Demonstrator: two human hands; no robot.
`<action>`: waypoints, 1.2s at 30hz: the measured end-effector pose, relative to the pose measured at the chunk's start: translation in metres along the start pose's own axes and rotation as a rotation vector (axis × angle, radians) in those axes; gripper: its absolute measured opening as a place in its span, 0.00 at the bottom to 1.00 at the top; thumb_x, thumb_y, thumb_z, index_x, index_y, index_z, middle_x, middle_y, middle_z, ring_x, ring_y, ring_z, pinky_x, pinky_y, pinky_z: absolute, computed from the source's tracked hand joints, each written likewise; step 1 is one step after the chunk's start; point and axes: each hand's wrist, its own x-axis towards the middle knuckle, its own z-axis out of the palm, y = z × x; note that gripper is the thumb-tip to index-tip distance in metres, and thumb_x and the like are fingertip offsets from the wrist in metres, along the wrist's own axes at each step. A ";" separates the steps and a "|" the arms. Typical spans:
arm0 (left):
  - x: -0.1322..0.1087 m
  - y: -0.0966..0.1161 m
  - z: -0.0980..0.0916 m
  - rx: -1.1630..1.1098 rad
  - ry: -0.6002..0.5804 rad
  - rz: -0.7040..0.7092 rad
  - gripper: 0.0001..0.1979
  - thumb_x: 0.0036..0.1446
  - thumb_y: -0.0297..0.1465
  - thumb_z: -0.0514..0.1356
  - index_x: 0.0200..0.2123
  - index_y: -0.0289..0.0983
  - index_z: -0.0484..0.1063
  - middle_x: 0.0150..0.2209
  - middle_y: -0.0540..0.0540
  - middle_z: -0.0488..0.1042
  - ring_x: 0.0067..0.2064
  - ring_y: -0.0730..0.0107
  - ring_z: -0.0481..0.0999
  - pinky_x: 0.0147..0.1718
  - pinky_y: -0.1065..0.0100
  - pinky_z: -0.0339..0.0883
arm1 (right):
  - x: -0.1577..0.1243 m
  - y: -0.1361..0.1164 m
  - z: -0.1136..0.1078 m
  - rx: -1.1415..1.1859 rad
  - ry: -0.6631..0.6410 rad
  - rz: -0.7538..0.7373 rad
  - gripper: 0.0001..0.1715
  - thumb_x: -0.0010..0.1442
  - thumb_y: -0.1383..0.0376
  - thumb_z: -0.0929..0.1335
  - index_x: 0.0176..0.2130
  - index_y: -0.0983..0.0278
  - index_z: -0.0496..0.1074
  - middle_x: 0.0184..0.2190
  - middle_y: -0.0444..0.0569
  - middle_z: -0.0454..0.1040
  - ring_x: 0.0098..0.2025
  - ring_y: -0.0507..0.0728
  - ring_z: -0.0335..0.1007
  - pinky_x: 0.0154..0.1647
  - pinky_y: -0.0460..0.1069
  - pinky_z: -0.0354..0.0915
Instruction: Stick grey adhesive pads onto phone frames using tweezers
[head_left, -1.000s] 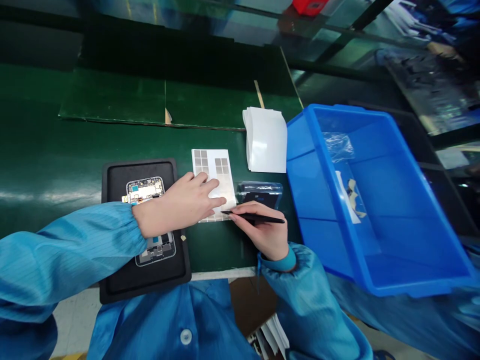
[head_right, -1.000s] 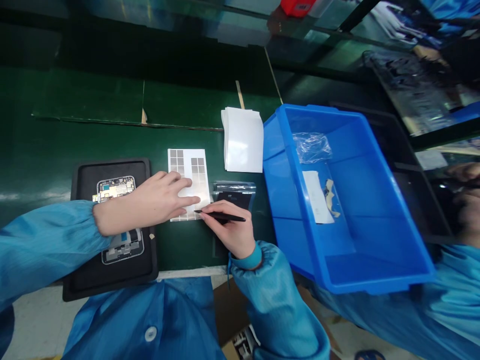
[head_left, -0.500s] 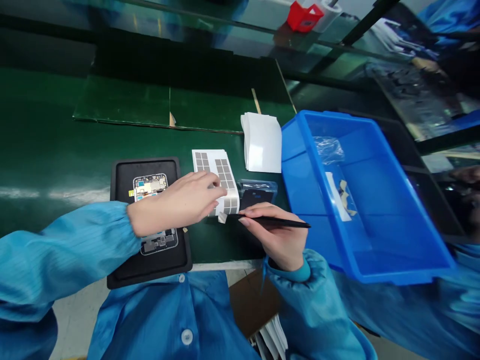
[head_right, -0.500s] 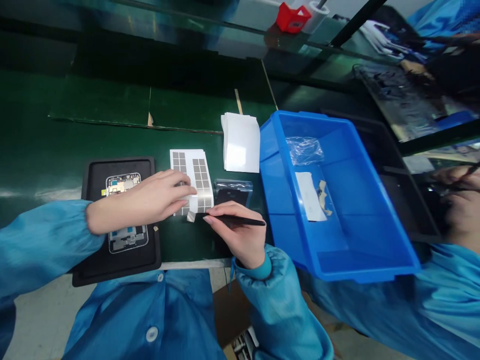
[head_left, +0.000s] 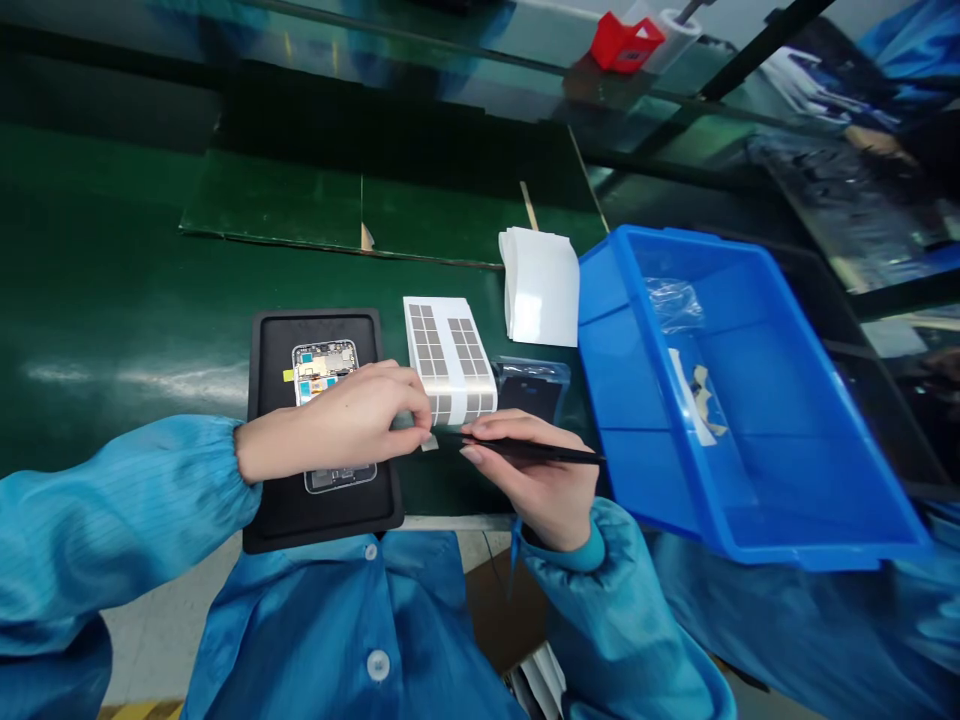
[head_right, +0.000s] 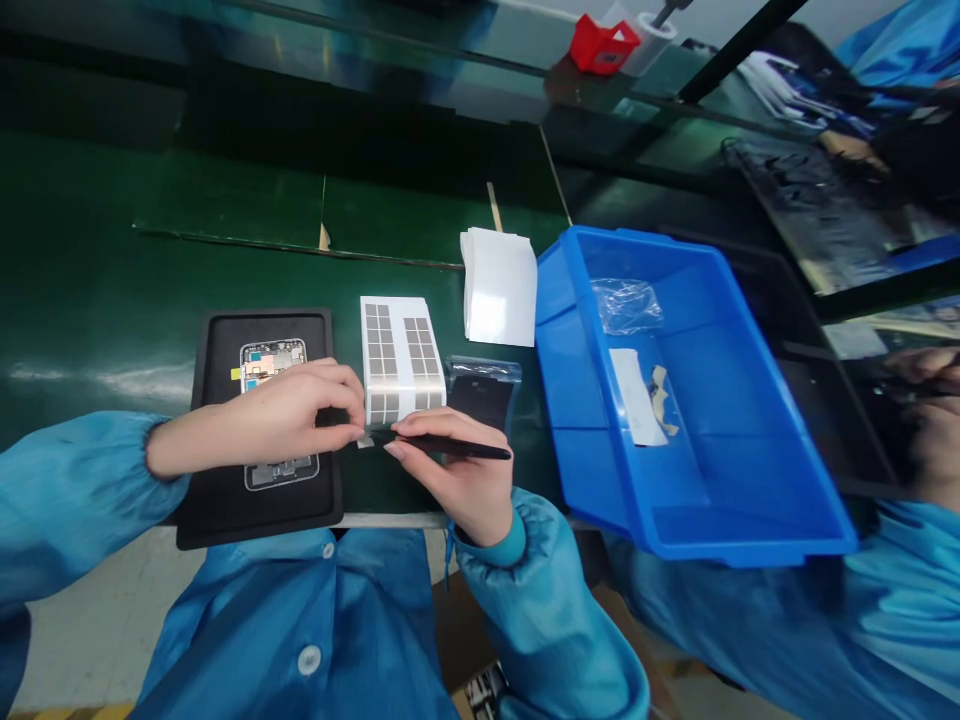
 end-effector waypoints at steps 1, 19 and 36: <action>-0.001 0.000 -0.001 -0.001 -0.003 -0.007 0.05 0.60 0.29 0.62 0.33 0.38 0.78 0.39 0.48 0.77 0.43 0.66 0.74 0.44 0.64 0.65 | 0.000 0.001 0.001 -0.004 -0.001 0.003 0.11 0.52 0.72 0.77 0.36 0.58 0.81 0.33 0.48 0.82 0.36 0.58 0.80 0.37 0.52 0.78; -0.024 -0.024 -0.022 0.012 0.110 -0.006 0.05 0.61 0.31 0.62 0.38 0.40 0.78 0.41 0.49 0.78 0.44 0.66 0.76 0.45 0.64 0.67 | 0.011 -0.002 0.024 0.007 -0.001 0.074 0.08 0.52 0.72 0.78 0.33 0.59 0.81 0.30 0.46 0.82 0.32 0.57 0.79 0.34 0.50 0.76; -0.092 -0.084 -0.047 0.344 0.264 0.099 0.09 0.64 0.33 0.58 0.43 0.39 0.78 0.36 0.46 0.74 0.38 0.67 0.71 0.37 0.66 0.64 | 0.063 -0.006 0.111 0.010 -0.077 0.250 0.04 0.55 0.65 0.76 0.32 0.61 0.79 0.29 0.46 0.82 0.29 0.55 0.79 0.29 0.48 0.77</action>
